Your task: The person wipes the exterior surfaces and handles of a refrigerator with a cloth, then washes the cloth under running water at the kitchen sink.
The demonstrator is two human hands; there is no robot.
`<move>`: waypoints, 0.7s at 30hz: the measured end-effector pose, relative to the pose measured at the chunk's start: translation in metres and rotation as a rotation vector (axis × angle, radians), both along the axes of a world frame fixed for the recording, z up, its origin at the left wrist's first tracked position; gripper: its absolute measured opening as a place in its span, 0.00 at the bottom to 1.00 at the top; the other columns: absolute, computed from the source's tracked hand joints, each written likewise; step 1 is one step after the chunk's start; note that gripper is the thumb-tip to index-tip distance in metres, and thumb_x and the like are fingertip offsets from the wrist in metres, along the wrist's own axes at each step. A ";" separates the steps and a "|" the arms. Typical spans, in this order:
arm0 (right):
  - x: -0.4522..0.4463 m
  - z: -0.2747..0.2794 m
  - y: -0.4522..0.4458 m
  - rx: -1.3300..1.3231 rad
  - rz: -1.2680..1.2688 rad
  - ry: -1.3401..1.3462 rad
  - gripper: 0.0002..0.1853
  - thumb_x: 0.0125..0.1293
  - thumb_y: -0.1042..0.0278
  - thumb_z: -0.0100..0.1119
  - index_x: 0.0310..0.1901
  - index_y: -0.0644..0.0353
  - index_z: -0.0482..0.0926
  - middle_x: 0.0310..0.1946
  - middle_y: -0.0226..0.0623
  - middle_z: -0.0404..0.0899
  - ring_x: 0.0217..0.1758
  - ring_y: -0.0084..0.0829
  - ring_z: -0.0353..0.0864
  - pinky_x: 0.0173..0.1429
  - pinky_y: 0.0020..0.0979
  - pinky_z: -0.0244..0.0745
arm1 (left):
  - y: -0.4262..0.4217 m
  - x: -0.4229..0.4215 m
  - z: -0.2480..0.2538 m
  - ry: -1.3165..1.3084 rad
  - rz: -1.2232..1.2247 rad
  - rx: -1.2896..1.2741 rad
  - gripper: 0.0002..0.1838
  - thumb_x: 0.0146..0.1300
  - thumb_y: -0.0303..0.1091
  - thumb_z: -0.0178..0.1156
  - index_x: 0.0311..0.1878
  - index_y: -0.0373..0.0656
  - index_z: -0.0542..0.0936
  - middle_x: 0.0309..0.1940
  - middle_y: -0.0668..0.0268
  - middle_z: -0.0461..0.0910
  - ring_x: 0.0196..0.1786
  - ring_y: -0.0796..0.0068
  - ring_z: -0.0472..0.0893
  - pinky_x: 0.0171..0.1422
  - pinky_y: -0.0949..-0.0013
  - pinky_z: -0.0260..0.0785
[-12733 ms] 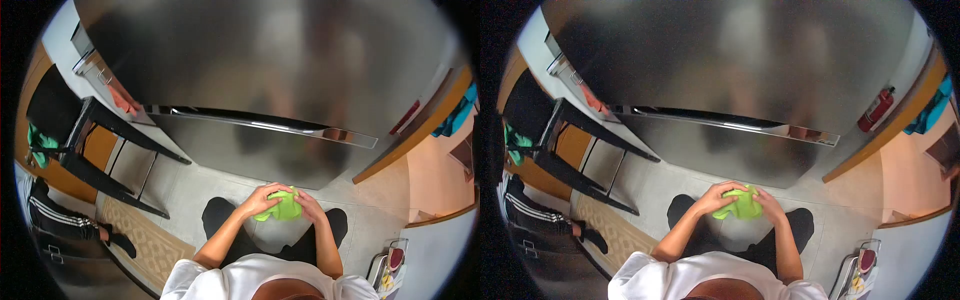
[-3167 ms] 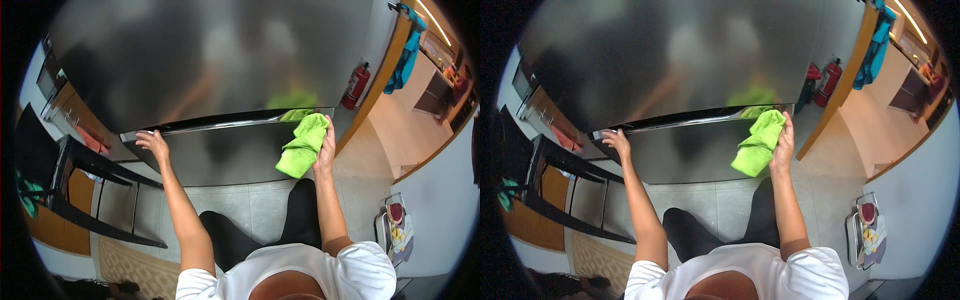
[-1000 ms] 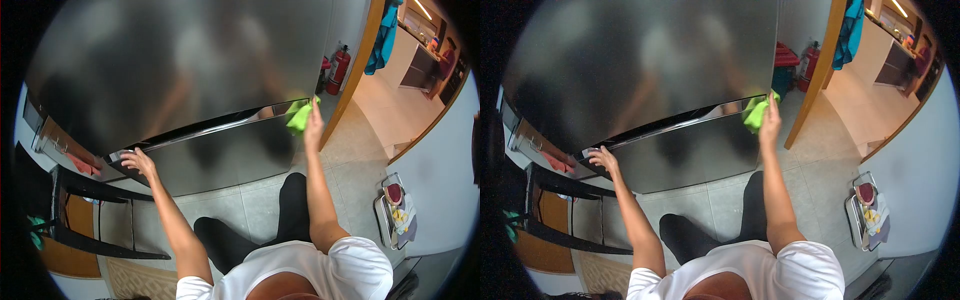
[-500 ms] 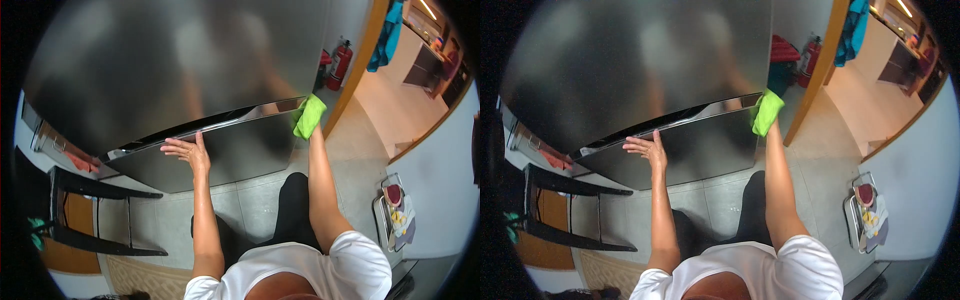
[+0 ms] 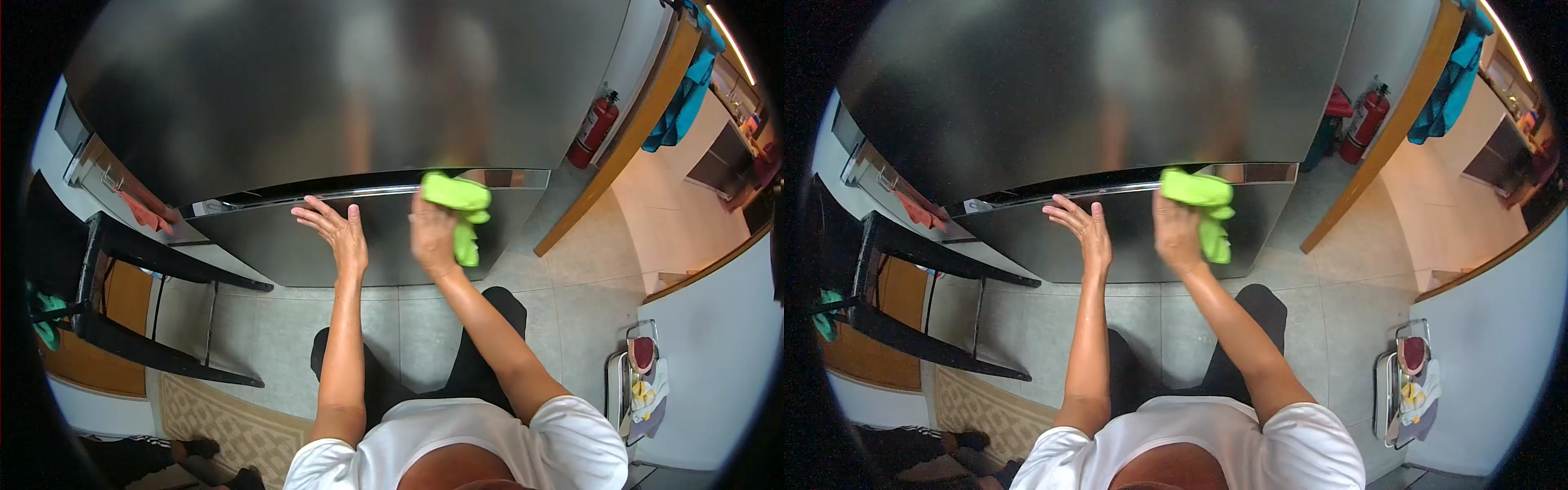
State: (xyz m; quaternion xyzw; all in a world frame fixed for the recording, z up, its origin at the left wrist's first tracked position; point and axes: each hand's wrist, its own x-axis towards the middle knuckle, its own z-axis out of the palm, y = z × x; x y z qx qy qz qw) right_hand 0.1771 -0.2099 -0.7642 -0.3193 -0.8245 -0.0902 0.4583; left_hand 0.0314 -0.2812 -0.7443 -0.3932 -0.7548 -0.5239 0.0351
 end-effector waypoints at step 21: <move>-0.042 -0.006 0.011 0.113 0.311 -0.411 0.15 0.64 0.60 0.53 0.51 0.45 0.81 0.59 0.33 0.74 0.65 0.36 0.68 0.69 0.44 0.58 | -0.048 -0.021 0.001 -0.119 -0.235 0.308 0.42 0.72 0.63 0.32 0.77 0.48 0.34 0.78 0.55 0.34 0.80 0.55 0.36 0.78 0.42 0.29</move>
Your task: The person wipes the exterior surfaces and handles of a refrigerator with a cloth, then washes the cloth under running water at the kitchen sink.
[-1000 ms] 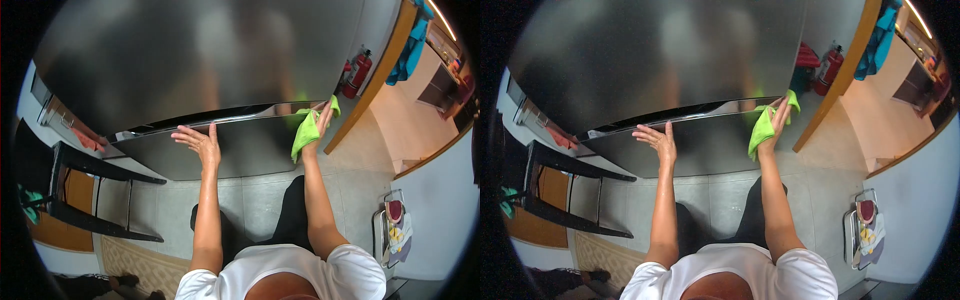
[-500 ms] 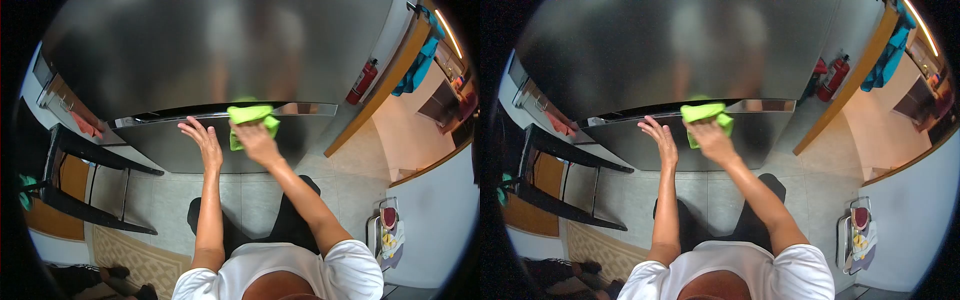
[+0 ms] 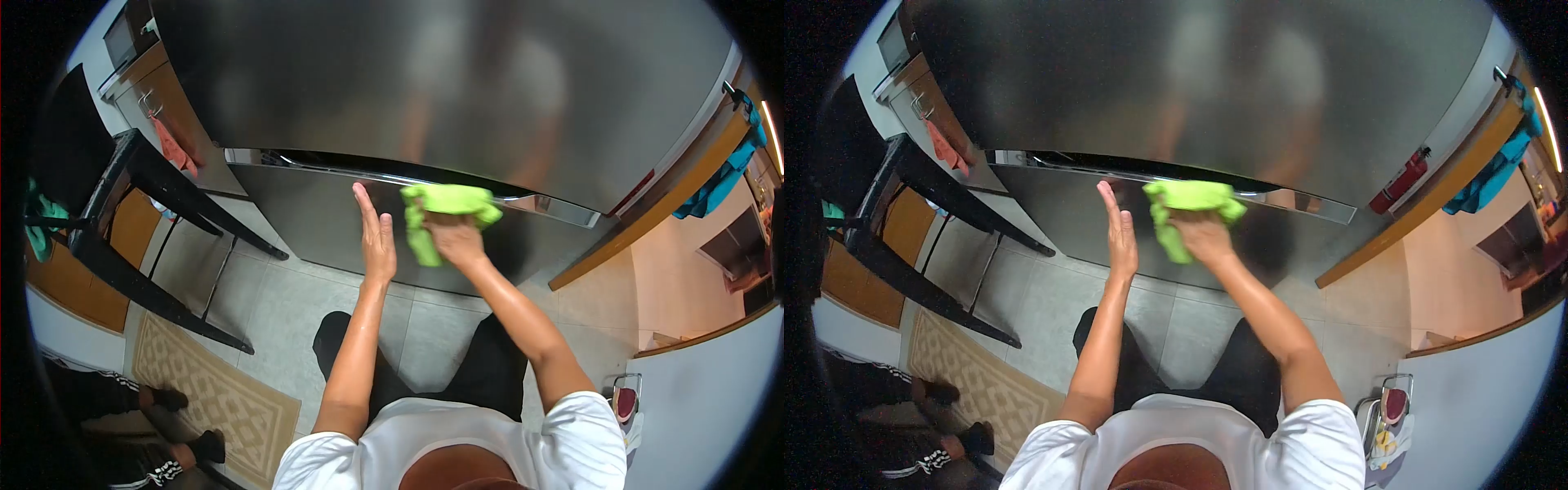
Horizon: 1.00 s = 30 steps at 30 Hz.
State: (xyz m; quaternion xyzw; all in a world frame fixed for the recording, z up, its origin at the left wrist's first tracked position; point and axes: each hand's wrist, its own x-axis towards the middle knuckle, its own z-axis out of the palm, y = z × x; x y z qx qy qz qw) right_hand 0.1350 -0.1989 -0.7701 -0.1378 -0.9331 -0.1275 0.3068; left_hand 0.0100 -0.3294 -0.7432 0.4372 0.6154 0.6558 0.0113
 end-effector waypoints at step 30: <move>-0.213 0.067 -0.088 0.526 -0.066 -0.097 0.38 0.62 0.61 0.49 0.74 0.60 0.52 0.59 0.41 0.67 0.57 0.34 0.69 0.55 0.39 0.63 | -0.134 -0.029 -0.041 -0.181 0.354 -0.154 0.33 0.76 0.54 0.36 0.76 0.46 0.53 0.77 0.48 0.32 0.79 0.50 0.40 0.78 0.52 0.38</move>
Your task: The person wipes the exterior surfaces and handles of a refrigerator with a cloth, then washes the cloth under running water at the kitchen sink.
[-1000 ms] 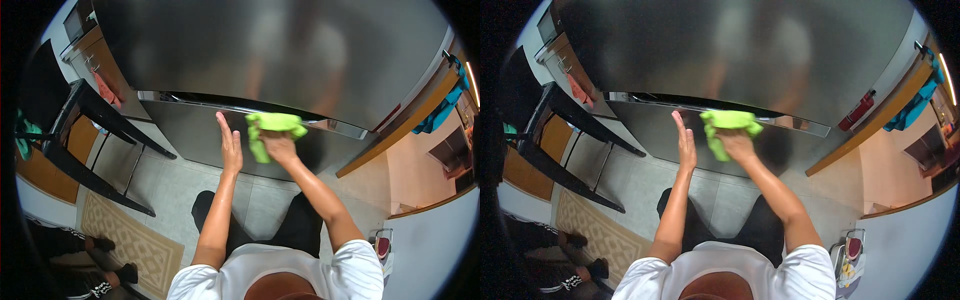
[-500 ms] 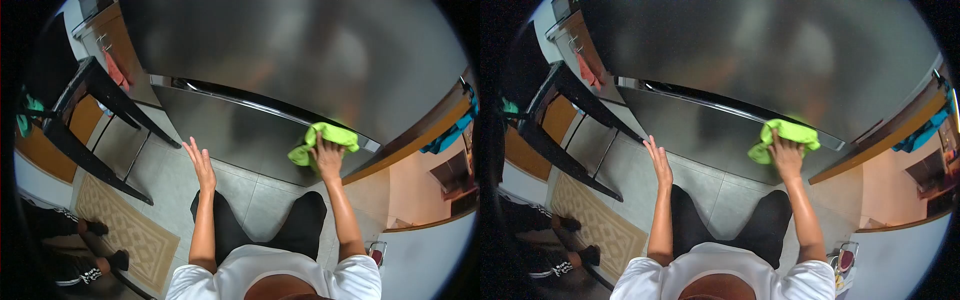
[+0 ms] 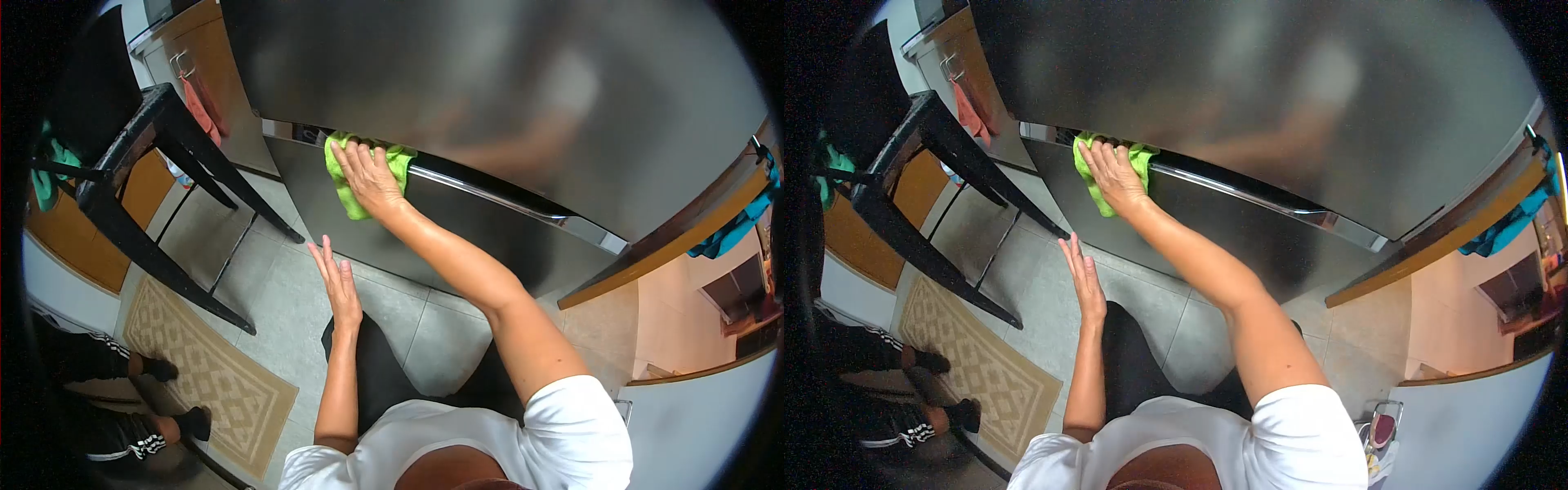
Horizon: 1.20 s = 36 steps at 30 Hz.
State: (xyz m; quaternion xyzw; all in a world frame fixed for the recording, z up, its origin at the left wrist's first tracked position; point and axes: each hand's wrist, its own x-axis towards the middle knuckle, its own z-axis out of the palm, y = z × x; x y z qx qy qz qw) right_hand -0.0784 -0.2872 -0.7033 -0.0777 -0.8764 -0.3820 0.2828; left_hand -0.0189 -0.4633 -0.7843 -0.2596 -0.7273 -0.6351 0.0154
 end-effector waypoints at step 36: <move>0.127 0.063 0.038 -0.957 0.517 0.138 0.25 0.62 0.81 0.52 0.62 0.57 0.74 0.53 0.50 0.79 0.53 0.47 0.80 0.55 0.42 0.75 | 0.200 -0.016 0.081 -0.215 0.428 0.028 0.40 0.69 0.65 0.40 0.78 0.66 0.39 0.77 0.52 0.24 0.76 0.35 0.28 0.61 0.14 0.35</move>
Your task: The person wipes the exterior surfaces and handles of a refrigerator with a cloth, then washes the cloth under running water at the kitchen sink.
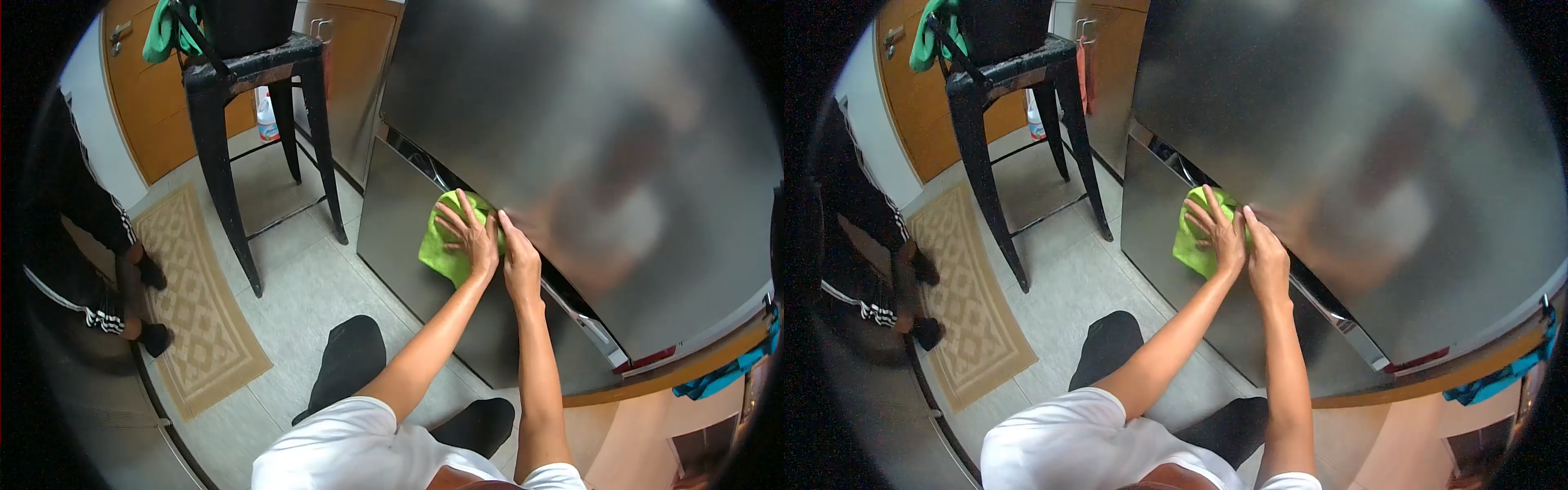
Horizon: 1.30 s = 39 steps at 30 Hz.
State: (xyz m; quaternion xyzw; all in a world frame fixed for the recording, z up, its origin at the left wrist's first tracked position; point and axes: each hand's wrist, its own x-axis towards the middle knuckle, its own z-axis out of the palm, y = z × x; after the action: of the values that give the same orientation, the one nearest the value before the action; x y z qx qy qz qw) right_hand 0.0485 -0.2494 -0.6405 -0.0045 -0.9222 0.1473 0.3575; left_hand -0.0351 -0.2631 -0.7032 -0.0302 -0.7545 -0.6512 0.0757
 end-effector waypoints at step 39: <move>-0.062 -0.022 -0.016 0.394 -0.277 -0.173 0.21 0.63 0.66 0.60 0.58 0.57 0.72 0.42 0.43 0.80 0.41 0.43 0.82 0.44 0.39 0.79 | -0.063 -0.164 -0.015 0.363 0.112 -0.166 0.34 0.74 0.44 0.39 0.77 0.45 0.41 0.78 0.51 0.32 0.77 0.39 0.34 0.73 0.32 0.41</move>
State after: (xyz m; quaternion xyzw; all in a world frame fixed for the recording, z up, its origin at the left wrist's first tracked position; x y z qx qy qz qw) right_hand -0.0135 -0.2654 -0.6623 -0.0737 -0.9508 -0.0866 0.2880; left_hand -0.1991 -0.3256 -0.7184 -0.1113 -0.7799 -0.5657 0.2436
